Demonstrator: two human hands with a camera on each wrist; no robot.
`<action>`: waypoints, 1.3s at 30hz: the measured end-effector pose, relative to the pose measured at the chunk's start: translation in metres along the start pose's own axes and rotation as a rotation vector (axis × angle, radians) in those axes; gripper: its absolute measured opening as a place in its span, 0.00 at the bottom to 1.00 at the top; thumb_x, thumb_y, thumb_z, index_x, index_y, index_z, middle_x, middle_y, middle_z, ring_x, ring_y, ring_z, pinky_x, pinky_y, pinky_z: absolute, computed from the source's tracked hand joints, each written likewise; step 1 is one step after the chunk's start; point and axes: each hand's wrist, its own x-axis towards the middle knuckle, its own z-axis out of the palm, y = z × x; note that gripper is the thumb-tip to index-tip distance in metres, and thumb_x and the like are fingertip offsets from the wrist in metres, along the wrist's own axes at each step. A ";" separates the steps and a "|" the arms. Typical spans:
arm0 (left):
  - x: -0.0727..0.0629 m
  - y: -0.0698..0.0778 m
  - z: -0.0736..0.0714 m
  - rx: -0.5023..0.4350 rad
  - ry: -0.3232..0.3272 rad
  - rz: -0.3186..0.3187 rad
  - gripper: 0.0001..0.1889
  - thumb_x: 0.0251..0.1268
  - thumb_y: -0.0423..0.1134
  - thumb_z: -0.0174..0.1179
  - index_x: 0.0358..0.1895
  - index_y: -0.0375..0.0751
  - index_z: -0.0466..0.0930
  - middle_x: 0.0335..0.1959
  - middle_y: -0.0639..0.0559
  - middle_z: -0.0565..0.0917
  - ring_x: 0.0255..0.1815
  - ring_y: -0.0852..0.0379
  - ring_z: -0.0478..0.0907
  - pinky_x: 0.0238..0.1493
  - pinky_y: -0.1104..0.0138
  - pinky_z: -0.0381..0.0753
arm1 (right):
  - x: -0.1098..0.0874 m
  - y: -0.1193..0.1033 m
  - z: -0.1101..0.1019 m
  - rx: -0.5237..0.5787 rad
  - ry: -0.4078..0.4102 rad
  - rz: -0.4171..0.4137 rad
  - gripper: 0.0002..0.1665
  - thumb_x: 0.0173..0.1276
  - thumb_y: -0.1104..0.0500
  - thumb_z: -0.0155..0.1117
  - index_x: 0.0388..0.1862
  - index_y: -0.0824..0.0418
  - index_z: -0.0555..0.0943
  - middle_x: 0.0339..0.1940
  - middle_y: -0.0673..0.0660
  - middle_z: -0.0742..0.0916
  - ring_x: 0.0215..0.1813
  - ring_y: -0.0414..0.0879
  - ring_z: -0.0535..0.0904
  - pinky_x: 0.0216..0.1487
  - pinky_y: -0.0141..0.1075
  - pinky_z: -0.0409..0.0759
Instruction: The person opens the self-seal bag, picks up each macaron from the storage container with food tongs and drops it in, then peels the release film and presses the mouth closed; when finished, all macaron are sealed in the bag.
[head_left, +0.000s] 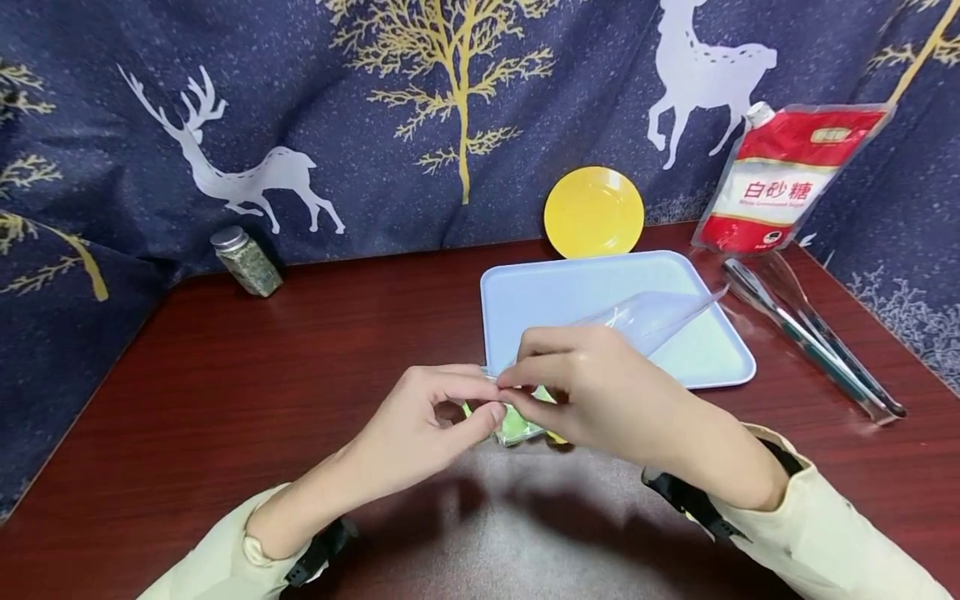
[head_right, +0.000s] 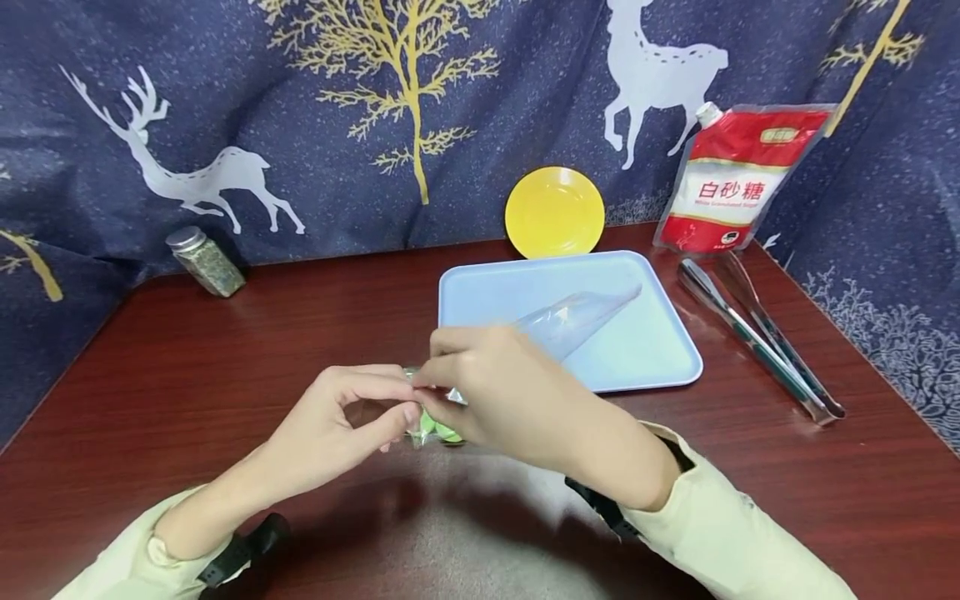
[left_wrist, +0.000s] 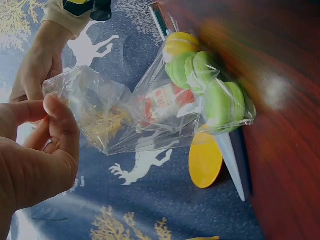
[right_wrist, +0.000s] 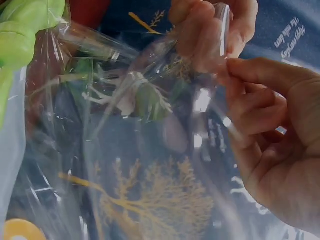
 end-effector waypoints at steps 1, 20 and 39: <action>0.000 0.000 0.001 0.033 -0.001 0.013 0.10 0.60 0.27 0.56 0.34 0.44 0.85 0.27 0.60 0.78 0.27 0.63 0.73 0.22 0.70 0.74 | -0.001 -0.001 0.001 -0.039 -0.004 -0.021 0.08 0.51 0.68 0.71 0.30 0.59 0.85 0.24 0.45 0.76 0.22 0.33 0.67 0.23 0.20 0.66; 0.000 -0.007 0.011 0.257 -0.056 0.121 0.11 0.56 0.26 0.55 0.24 0.47 0.79 0.20 0.66 0.71 0.24 0.70 0.68 0.21 0.76 0.69 | -0.003 -0.004 0.008 -0.277 -0.056 -0.170 0.12 0.44 0.70 0.65 0.15 0.57 0.72 0.18 0.48 0.64 0.18 0.36 0.56 0.18 0.24 0.59; 0.001 -0.004 0.009 0.202 -0.054 0.034 0.12 0.56 0.27 0.54 0.26 0.48 0.82 0.20 0.66 0.72 0.23 0.68 0.70 0.21 0.72 0.72 | -0.007 -0.002 0.005 -0.240 -0.086 -0.169 0.07 0.50 0.67 0.67 0.22 0.59 0.78 0.20 0.48 0.67 0.19 0.37 0.60 0.20 0.26 0.63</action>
